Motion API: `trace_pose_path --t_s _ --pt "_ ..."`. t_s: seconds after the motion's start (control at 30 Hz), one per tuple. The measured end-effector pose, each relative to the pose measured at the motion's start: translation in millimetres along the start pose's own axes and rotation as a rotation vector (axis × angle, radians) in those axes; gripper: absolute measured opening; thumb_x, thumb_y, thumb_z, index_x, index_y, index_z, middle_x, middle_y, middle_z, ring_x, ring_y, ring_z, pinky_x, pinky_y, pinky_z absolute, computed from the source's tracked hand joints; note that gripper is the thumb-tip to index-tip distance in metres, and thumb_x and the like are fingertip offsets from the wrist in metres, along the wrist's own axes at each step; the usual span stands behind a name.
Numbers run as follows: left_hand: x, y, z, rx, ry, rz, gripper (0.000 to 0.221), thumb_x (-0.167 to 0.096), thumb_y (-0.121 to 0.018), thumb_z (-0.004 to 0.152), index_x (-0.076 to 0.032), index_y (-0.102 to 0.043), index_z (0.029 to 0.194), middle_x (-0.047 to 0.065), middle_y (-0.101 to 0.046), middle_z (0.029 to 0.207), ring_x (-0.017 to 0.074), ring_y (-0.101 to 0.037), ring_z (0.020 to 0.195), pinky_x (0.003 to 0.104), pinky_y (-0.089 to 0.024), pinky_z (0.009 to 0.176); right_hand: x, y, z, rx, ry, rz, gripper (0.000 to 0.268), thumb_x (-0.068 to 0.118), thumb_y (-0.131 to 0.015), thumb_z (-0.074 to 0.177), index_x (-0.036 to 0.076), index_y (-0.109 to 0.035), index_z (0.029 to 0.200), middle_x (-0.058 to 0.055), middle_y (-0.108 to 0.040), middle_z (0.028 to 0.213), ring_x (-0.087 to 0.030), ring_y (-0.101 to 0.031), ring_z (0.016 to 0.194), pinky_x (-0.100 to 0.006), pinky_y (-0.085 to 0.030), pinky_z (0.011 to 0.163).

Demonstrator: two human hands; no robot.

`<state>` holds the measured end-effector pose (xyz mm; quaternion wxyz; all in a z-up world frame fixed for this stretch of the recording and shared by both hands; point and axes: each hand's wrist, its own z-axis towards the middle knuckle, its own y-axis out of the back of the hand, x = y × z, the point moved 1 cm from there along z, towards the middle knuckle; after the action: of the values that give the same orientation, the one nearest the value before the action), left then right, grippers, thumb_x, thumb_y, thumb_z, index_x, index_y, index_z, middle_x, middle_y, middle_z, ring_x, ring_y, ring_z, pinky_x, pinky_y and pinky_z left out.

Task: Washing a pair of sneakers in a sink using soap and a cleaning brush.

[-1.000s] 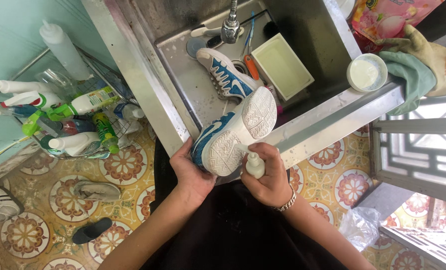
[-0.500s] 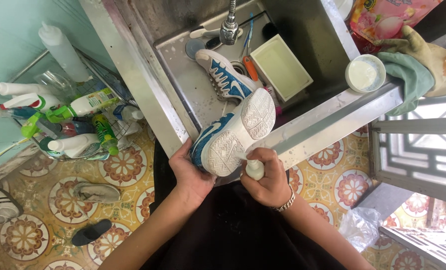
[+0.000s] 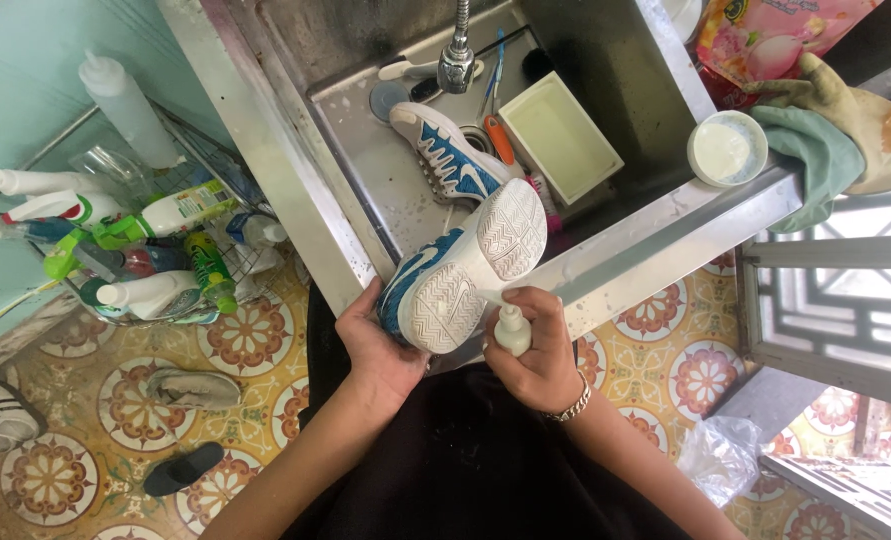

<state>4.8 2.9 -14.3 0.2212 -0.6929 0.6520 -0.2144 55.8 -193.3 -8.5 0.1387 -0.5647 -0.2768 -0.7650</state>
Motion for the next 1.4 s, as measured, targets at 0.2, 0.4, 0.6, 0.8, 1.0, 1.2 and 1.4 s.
trace_pose_path --t_s 0.2,0.4,0.6,0.8,1.0,1.2,1.4 --pt "-2 -5 -1 -0.017 -0.035 0.017 0.058 -0.042 -0.041 0.097 0.002 -0.060 0.131 0.019 -0.067 0.131 0.0360 -0.063 0.123 0.050 -0.047 0.108 1 2 5 -0.001 -0.015 -0.018 0.052 -0.008 -0.070 0.083 0.005 -0.043 0.126 -0.006 -0.061 0.101 -0.015 -0.063 0.086 -0.029 -0.053 0.079" --pt "-1 1 7 -0.037 -0.028 0.048 0.058 -0.042 -0.043 0.097 0.001 -0.060 0.130 0.019 -0.067 0.130 0.0363 -0.064 0.120 0.050 -0.049 0.106 0 2 0 -0.021 -0.068 -0.036 0.057 -0.005 -0.071 0.082 0.002 -0.043 0.131 -0.006 -0.061 0.098 -0.014 -0.063 0.084 -0.028 -0.053 0.077" --pt "2 2 6 -0.048 0.001 0.051 0.054 -0.039 -0.046 0.096 0.002 -0.062 0.128 0.020 -0.069 0.126 0.0371 -0.065 0.117 0.049 -0.049 0.106 -5 8 -4 -0.071 0.004 -0.125 0.054 -0.009 -0.071 0.080 0.005 -0.046 0.125 -0.007 -0.063 0.098 -0.015 -0.065 0.084 -0.029 -0.053 0.076" --pt "2 3 9 -0.089 0.001 0.045 0.050 -0.034 -0.049 0.096 0.003 -0.062 0.125 0.022 -0.068 0.124 0.0383 -0.066 0.115 0.050 -0.051 0.106 -18 28 0 -0.136 -0.210 0.116 0.064 -0.006 -0.066 0.085 0.005 -0.030 0.137 -0.005 -0.061 0.087 -0.011 -0.061 0.070 -0.027 -0.050 0.064" --pt "4 13 20 0.013 0.053 0.062 0.044 -0.030 -0.048 0.097 0.004 -0.063 0.121 0.020 -0.071 0.117 0.0360 -0.069 0.108 0.048 -0.054 0.101 -24 50 -2 -0.140 -0.134 -0.111 0.059 -0.008 -0.066 0.081 0.005 -0.037 0.131 -0.006 -0.062 0.089 -0.013 -0.062 0.077 -0.028 -0.051 0.072" --pt "2 29 39 -0.019 0.087 0.181 0.042 -0.032 -0.052 0.100 0.004 -0.066 0.118 0.018 -0.074 0.109 0.0298 -0.074 0.094 0.040 -0.062 0.085 -8 51 -5 -0.099 -0.194 -0.105 0.061 -0.006 -0.066 0.080 0.004 -0.038 0.133 -0.005 -0.061 0.095 -0.014 -0.064 0.080 -0.029 -0.053 0.073" --pt "1 30 44 0.275 0.212 0.043 0.041 -0.029 -0.054 0.107 0.009 -0.065 0.120 0.024 -0.074 0.112 0.0329 -0.075 0.089 0.039 -0.063 0.066 -14 43 -15 -0.062 -0.156 -0.135 0.058 -0.006 -0.069 0.081 0.007 -0.040 0.130 -0.003 -0.063 0.089 -0.013 -0.064 0.080 -0.029 -0.051 0.073"
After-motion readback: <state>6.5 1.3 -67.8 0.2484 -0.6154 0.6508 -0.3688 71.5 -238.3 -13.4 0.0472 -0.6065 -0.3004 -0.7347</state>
